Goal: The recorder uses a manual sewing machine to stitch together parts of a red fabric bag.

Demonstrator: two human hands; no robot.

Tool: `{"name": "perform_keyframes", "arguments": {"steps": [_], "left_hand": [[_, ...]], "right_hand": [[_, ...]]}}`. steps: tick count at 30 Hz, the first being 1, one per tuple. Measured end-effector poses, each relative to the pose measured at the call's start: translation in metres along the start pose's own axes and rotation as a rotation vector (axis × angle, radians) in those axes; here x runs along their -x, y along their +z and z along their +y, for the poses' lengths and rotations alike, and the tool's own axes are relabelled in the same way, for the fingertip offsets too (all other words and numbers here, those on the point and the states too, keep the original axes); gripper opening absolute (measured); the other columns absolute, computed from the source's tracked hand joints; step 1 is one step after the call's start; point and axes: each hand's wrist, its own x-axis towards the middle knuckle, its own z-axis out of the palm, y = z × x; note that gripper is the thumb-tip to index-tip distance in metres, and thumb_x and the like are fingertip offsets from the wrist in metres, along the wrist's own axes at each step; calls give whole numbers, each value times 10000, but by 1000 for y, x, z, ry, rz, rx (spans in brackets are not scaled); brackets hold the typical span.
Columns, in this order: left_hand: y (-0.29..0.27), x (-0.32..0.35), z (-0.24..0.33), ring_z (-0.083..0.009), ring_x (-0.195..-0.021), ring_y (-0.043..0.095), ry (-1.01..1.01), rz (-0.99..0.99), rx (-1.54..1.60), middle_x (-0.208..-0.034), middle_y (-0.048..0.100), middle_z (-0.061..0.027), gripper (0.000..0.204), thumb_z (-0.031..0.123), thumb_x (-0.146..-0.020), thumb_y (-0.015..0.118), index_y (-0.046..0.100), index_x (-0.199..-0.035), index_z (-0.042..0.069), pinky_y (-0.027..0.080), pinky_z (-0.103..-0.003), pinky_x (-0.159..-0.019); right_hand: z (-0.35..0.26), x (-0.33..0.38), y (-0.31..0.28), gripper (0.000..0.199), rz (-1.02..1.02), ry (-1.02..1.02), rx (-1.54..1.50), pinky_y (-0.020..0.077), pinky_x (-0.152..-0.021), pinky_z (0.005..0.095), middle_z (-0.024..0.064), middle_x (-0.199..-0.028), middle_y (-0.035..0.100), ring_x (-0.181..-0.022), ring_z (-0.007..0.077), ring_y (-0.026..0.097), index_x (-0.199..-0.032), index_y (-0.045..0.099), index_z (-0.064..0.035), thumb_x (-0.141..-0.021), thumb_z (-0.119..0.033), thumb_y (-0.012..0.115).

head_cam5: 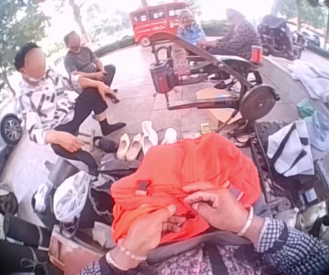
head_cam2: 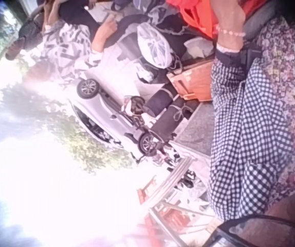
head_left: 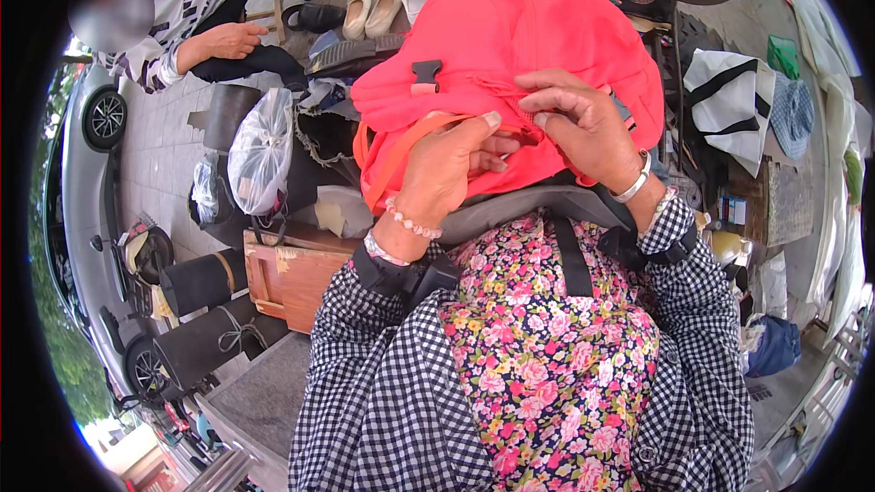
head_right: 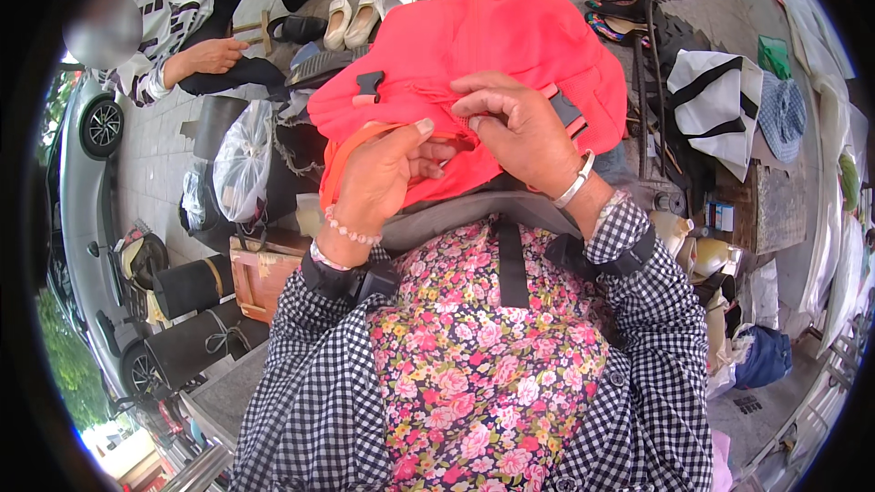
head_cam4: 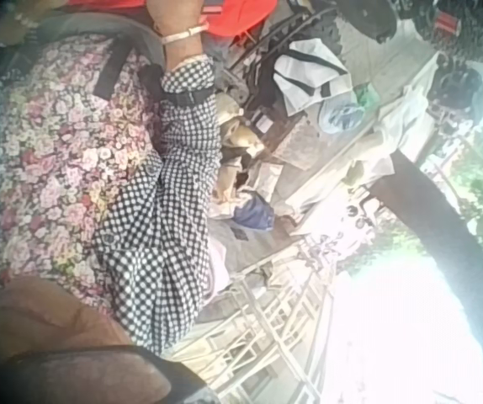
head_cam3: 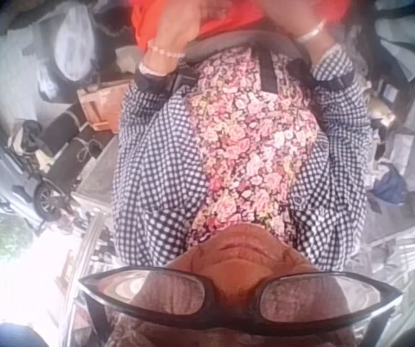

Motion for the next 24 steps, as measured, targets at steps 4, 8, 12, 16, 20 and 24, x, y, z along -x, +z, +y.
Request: {"name": "perform_keyframes", "arguments": {"steps": [4,8,12,16,20,24], "left_hand": [[2,3,2,-165,-702,565,15,-21,-11,-796,572,-106,184,137,-798,495,534,-876,-25,439,-235,-555],[6,0,-2,-173,-709,565,89,-33,-3,-807,570,-112,184,133,-804,485,532,-877,-28,433,-242,-566],[7,-6,-6,-203,-769,559,36,-21,-39,-832,573,-137,202,171,-816,465,518,-893,-8,424,-265,-619],[5,-8,-8,-205,-768,559,63,-27,-23,-824,576,-138,192,167,-811,476,526,-869,-10,422,-268,-612],[6,-9,-9,-197,-755,566,47,1,-2,-804,576,-119,163,147,-801,496,528,-852,-4,426,-259,-584],[8,-7,-8,-187,-738,570,58,23,12,-793,577,-114,173,146,-794,511,527,-858,-14,433,-250,-574]], "right_hand": [[-8,-1,-2,219,46,55,-66,402,-702,204,79,-1014,507,-884,117,496,-844,562,26,-688,92,423],[-14,-3,-5,220,93,-30,-99,398,-699,193,74,-1005,512,-874,110,501,-833,563,21,-681,92,422],[-9,-2,-4,199,149,-45,49,401,-632,198,72,-978,517,-791,98,511,-800,557,18,-670,96,428],[-4,1,-7,164,175,-131,197,392,-565,202,80,-968,520,-704,96,510,-774,543,26,-663,93,443],[-9,5,-10,113,173,-151,217,400,-547,228,90,-895,520,-646,142,522,-746,540,21,-642,47,505],[-19,15,-6,104,176,-146,557,406,-531,294,106,-753,491,-592,230,508,-683,529,9,-596,-24,574]]}}
